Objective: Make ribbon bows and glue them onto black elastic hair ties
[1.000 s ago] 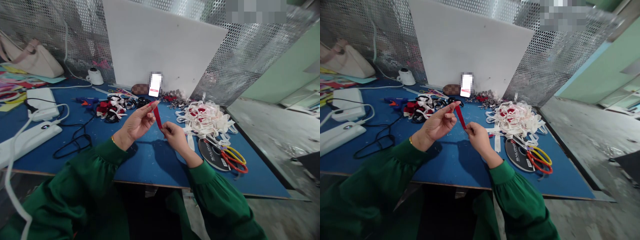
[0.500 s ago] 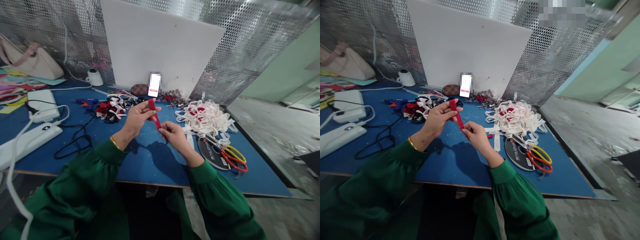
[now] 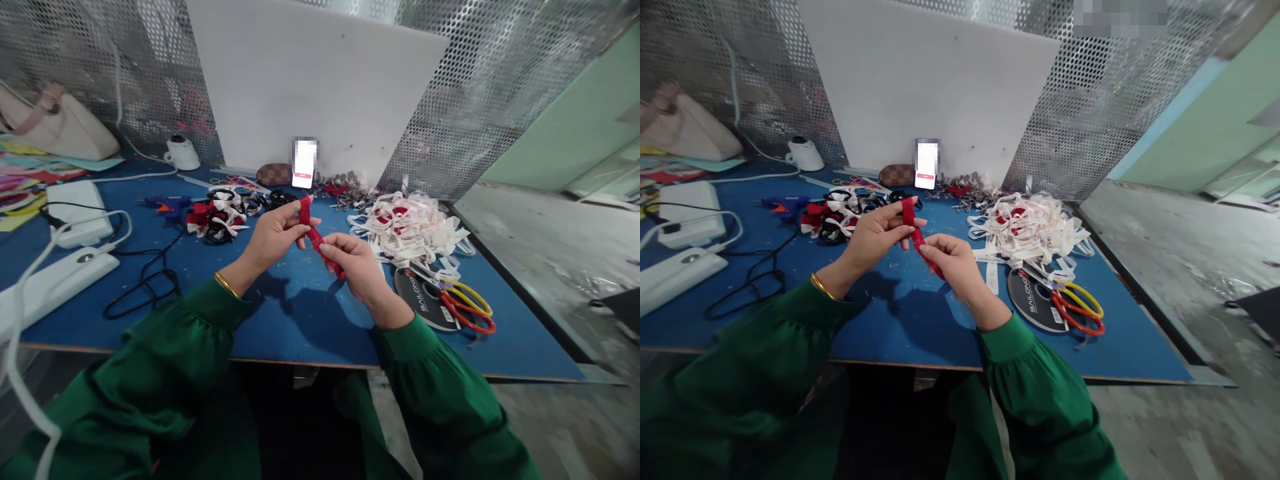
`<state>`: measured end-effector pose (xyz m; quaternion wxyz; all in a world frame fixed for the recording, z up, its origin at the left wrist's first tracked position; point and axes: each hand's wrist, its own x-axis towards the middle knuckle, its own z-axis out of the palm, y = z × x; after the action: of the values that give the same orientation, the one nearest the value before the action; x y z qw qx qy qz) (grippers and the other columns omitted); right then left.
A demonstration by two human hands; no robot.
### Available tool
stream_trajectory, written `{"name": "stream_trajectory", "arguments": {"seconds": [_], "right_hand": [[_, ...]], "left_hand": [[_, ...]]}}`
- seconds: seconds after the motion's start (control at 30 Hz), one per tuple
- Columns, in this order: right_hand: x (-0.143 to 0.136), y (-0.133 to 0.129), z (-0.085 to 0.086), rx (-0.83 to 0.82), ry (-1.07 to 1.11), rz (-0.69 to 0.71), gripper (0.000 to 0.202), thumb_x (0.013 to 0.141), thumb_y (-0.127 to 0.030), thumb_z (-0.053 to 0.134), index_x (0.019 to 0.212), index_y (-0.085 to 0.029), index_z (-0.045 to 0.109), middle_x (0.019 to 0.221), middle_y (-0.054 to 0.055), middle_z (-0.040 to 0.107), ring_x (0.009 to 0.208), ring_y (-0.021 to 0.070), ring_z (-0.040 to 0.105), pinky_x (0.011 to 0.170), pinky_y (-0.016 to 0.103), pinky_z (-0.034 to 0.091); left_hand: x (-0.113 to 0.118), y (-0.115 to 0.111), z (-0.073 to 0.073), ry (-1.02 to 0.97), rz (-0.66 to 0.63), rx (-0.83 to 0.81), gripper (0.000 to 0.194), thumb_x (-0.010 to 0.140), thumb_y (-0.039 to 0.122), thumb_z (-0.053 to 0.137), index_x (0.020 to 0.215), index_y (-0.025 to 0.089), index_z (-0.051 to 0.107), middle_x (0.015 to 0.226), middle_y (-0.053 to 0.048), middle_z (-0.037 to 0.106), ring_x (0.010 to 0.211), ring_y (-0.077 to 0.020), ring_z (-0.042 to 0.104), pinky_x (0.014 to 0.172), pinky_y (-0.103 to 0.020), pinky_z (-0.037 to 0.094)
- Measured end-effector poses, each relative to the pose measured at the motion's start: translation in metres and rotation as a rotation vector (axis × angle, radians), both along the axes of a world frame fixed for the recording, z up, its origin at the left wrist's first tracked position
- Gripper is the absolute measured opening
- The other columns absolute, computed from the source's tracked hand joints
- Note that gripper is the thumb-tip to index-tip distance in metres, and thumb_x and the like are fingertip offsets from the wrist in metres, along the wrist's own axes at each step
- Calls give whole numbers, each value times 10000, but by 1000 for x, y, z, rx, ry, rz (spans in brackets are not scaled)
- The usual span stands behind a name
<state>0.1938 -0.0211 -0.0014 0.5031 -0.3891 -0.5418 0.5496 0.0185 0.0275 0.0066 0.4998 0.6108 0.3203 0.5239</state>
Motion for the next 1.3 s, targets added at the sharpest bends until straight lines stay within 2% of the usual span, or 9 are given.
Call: {"name": "stream_trajectory", "arguments": {"seconds": [0.1, 0.23, 0.3, 0.6, 0.77, 0.9, 1.0, 1.13, 1.3], "right_hand": [[2, 0, 1, -4, 73, -8, 211, 779, -378, 771, 791, -179, 699, 597, -39, 583, 462, 63, 458, 430, 204, 282], [5, 1, 2, -49, 128, -13, 228, 753, -381, 794, 850, -182, 740, 602, -40, 584, 485, 69, 451, 461, 214, 331], [5, 1, 2, -59, 134, -9, 247, 748, -388, 799, 878, -183, 756, 613, -36, 592, 500, 71, 455, 476, 217, 346], [7, 4, 2, -97, 176, -60, 273, 715, -377, 810, 904, -185, 763, 614, -37, 597, 494, 75, 449, 477, 231, 361], [9, 4, 6, -77, 212, -14, 226, 744, -364, 778, 877, -184, 748, 635, -34, 582, 481, 69, 432, 463, 235, 353], [15, 5, 15, -76, 279, -2, 223, 779, -316, 728, 954, -180, 752, 651, -32, 567, 484, 73, 420, 475, 239, 401], [22, 7, 20, -120, 279, -11, 238, 762, -271, 701, 973, -173, 751, 690, -18, 619, 487, 75, 446, 476, 238, 434], [31, 9, 24, -140, 215, 63, 272, 755, -242, 671, 1002, -162, 750, 881, 50, 758, 507, 88, 551, 474, 235, 477], [36, 7, 25, -112, 153, 85, 274, 803, -231, 638, 1044, -159, 746, 1031, 99, 781, 465, 84, 574, 437, 239, 479]], "left_hand": [[1, -1, -3, 75, -45, 26, 567, 777, 139, 728, 1337, 182, 649, 938, -61, 784, 481, -89, 588, 540, -242, 513], [2, -4, -5, 159, -104, 67, 542, 785, 83, 677, 1316, 192, 672, 732, 8, 725, 500, -107, 606, 580, -236, 502], [2, -6, -6, 181, -126, 79, 552, 780, 64, 658, 1313, 207, 677, 704, 23, 700, 510, -113, 614, 597, -238, 500], [2, -12, 3, 169, -201, 5, 595, 734, 23, 664, 1299, 205, 682, 589, 42, 656, 509, -136, 617, 600, -241, 475], [1, -9, -5, 226, -271, 18, 549, 757, 46, 663, 1279, 213, 695, 656, 10, 703, 510, -134, 632, 606, -242, 500], [1, -8, -11, 265, -418, -7, 476, 818, 93, 632, 1273, 218, 693, 903, -71, 776, 516, -134, 655, 583, -254, 528], [1, -9, -9, 289, -515, -36, 447, 829, 103, 639, 1257, 215, 698, 924, -74, 778, 505, -122, 650, 566, -239, 532], [1, -12, -4, 348, -599, -82, 376, 814, 97, 644, 1162, 205, 738, 879, -72, 779, 500, -124, 649, 543, -231, 535], [0, -16, 3, 340, -685, -147, 388, 793, 121, 674, 1163, 209, 751, 894, -102, 785, 508, -142, 659, 538, -256, 549]]}}
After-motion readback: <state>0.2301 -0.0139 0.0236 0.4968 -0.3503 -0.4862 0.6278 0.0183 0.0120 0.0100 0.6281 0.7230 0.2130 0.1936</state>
